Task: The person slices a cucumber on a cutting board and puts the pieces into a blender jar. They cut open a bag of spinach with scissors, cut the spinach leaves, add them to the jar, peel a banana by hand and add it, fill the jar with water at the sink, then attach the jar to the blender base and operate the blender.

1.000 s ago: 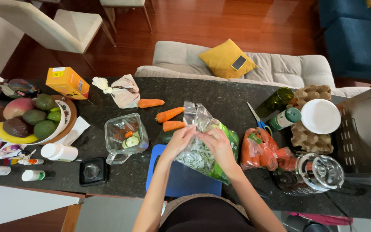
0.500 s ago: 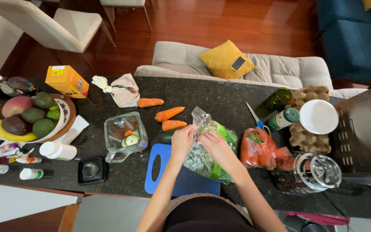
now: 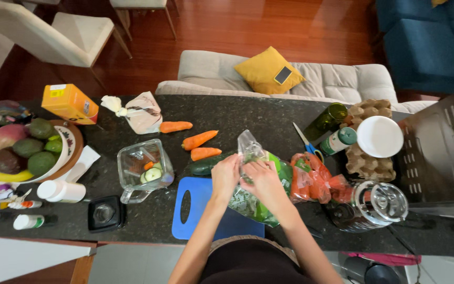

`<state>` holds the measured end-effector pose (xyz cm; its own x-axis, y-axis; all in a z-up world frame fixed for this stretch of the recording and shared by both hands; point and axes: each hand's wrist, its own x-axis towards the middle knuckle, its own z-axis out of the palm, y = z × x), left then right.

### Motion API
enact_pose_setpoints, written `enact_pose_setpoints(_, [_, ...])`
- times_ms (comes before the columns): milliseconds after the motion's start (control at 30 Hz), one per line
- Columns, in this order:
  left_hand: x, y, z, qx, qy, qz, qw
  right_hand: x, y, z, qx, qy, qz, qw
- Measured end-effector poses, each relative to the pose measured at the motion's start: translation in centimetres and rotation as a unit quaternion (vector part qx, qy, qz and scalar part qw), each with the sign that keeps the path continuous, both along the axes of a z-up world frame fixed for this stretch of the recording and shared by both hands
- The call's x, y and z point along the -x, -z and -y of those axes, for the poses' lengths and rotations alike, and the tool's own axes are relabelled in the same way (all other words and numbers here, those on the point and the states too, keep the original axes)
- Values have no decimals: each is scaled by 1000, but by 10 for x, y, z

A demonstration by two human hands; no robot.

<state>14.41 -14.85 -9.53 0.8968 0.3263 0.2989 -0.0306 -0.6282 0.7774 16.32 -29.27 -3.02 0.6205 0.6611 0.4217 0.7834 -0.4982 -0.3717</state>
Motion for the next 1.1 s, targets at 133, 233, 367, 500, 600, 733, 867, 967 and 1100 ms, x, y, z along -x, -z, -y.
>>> enact_pose_setpoints(133, [3,-1,5,6,0,-22,1000,-2,-1,-2,46,26,-7,999])
enact_pose_setpoints(233, [2,0,7,22,2,5,1000,1,-6,3,16,12,-18,1000])
enact_pose_setpoints(367, [-6,-14,-12,53,37,14,998,3,-6,19,-106,-35,-113,987])
enact_pose_setpoints(500, [-2,-45,-17,124,52,-18,991,-27,31,66,-239,123,-152,951])
enact_pose_setpoints(600, [-7,-71,-7,153,86,-43,984,-99,83,115,-182,273,-99,939])
enact_pose_setpoints(733, [-35,-94,9,132,135,43,981,-153,162,174,-29,372,-152,915])
enact_pose_setpoints(867, [-75,-90,12,169,138,85,972,-181,206,195,19,438,-227,870])
enact_pose_setpoints(967, [-103,-62,-1,265,132,71,953,-186,215,199,120,423,-183,879])
enact_pose_setpoints(1100, [-119,-8,-23,455,111,-14,883,-187,215,202,166,419,-150,880])
